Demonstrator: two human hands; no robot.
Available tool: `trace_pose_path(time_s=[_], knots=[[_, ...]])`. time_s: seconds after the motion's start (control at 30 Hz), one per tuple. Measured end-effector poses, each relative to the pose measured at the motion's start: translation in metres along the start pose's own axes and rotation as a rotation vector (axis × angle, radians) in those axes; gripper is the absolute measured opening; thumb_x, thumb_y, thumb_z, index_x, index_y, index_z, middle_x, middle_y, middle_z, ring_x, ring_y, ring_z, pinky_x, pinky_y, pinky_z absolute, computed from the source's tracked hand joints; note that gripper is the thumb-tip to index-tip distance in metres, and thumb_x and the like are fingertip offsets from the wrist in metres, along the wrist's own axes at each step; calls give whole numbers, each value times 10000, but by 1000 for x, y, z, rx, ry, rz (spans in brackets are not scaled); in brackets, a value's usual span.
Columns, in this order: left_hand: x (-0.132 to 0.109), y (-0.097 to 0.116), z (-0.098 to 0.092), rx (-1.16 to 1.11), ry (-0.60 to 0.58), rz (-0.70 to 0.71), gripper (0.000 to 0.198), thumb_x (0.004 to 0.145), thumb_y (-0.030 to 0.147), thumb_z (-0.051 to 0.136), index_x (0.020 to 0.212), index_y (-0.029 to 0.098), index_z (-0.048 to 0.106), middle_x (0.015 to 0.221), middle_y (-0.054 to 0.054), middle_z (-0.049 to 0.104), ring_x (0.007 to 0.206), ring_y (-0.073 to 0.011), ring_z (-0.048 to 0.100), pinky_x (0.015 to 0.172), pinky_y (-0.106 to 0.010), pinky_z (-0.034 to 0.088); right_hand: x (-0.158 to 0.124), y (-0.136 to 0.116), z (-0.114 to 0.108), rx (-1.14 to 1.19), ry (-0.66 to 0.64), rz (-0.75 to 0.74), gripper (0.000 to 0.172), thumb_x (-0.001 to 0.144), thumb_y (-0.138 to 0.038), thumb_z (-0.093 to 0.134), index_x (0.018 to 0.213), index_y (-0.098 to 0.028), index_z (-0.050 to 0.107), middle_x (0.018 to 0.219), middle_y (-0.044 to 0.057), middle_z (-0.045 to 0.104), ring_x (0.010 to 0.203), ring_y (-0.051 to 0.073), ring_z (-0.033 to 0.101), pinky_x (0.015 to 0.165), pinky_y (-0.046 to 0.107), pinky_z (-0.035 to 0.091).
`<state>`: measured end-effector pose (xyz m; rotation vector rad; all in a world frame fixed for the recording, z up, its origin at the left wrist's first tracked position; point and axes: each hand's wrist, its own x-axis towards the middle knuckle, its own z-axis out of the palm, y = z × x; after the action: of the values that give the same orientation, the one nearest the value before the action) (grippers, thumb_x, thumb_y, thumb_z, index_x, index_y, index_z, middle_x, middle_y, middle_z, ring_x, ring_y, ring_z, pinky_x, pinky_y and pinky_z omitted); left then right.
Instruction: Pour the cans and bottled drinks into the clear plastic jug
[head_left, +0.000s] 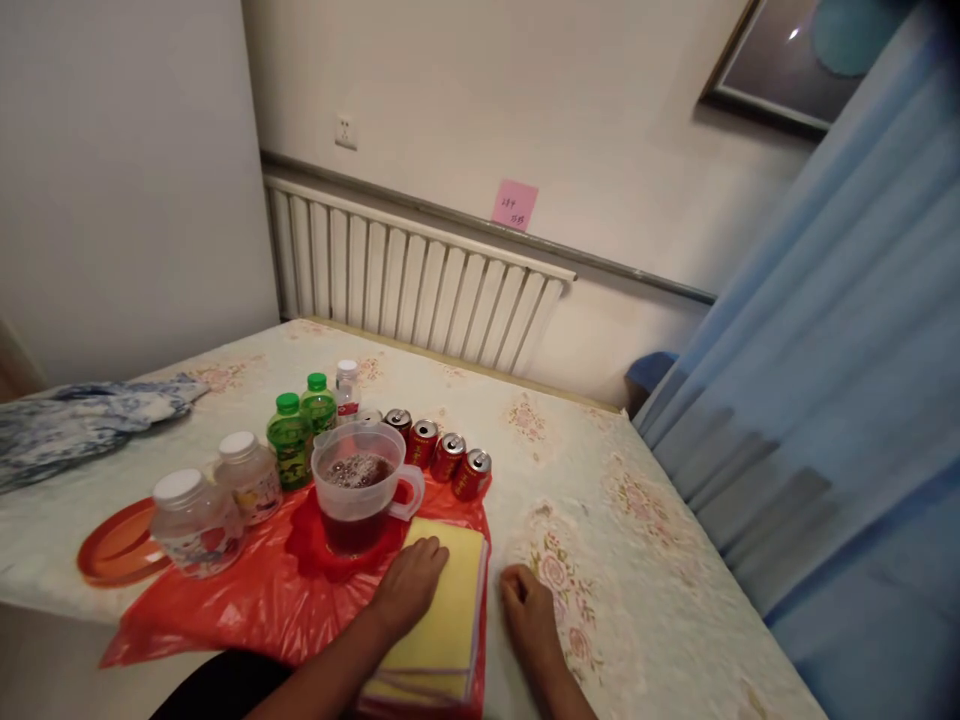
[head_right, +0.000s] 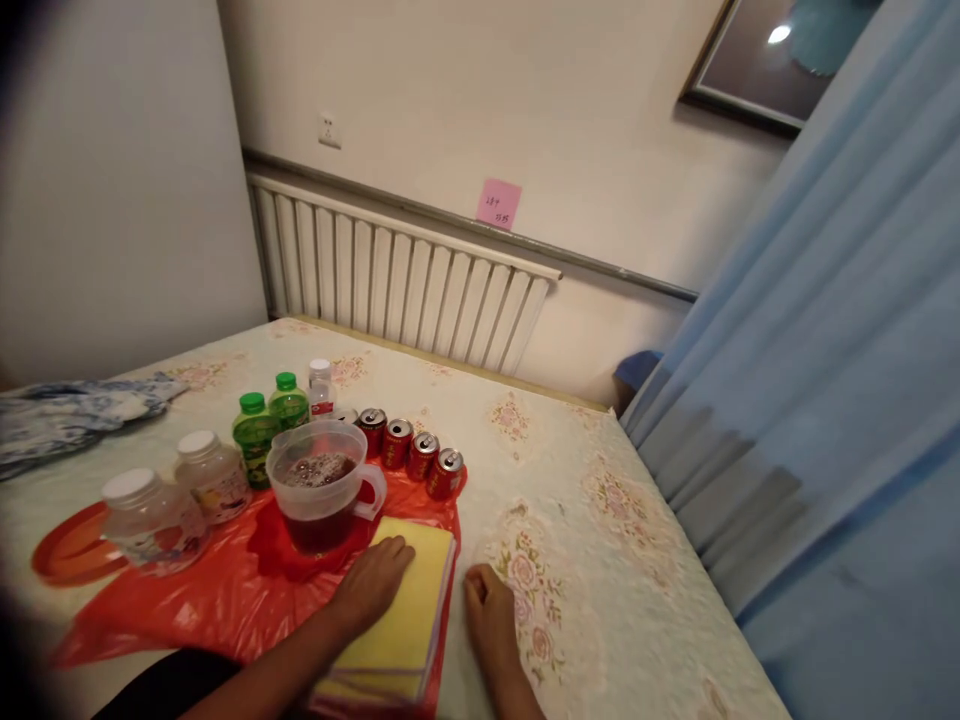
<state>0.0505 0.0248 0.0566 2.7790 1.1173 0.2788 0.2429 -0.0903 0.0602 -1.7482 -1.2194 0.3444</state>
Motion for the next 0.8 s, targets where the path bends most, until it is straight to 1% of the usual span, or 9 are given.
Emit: trace_pose_path(time_s=[0.07, 0.13, 0.23, 0.37, 0.43, 0.8], knots=[[-1, 8, 0, 28, 5, -46, 250, 899, 59, 403, 997, 218, 569, 1029, -45, 591, 971, -207, 520, 860, -336, 391, -25, 11, -10, -24, -69, -47, 200, 832, -284, 489, 688, -218, 612, 610, -9, 591, 592, 188, 545, 562, 265, 391], [-5, 18, 0, 50, 26, -108, 241, 905, 76, 400, 996, 212, 577, 1022, -60, 585, 958, -226, 514, 850, -360, 388, -42, 22, -16, -72, -110, -92, 208, 862, -263, 462, 725, -204, 607, 659, 10, 615, 634, 181, 564, 598, 253, 396], [-13, 32, 2, 79, 71, -198, 250, 926, 127, 394, 1082, 205, 574, 1044, -85, 570, 975, -255, 497, 858, -397, 375, -54, 35, -19, -165, -97, -143, 212, 886, -235, 438, 756, -196, 601, 703, 25, 628, 668, 176, 575, 635, 248, 393], [-22, 41, 5, 85, 167, -230, 306, 943, 182, 403, 1211, 207, 548, 1058, -90, 568, 985, -255, 483, 885, -399, 354, -56, 41, -17, -239, -65, -185, 204, 889, -207, 435, 764, -199, 596, 703, 22, 622, 659, 171, 574, 632, 241, 382], [-24, 41, 5, 81, 194, -223, 304, 936, 184, 421, 1205, 208, 561, 1050, -84, 573, 982, -248, 482, 885, -384, 351, -56, 41, -17, -256, -57, -205, 211, 893, -204, 430, 763, -199, 596, 704, 24, 622, 660, 170, 576, 632, 237, 382], [-27, 42, 7, 88, 223, -224, 261, 924, 182, 437, 1131, 202, 595, 1029, -74, 577, 985, -239, 484, 896, -365, 347, -57, 41, -19, -270, -31, -261, 196, 878, -176, 441, 764, -198, 599, 688, 18, 616, 644, 166, 586, 620, 235, 374]])
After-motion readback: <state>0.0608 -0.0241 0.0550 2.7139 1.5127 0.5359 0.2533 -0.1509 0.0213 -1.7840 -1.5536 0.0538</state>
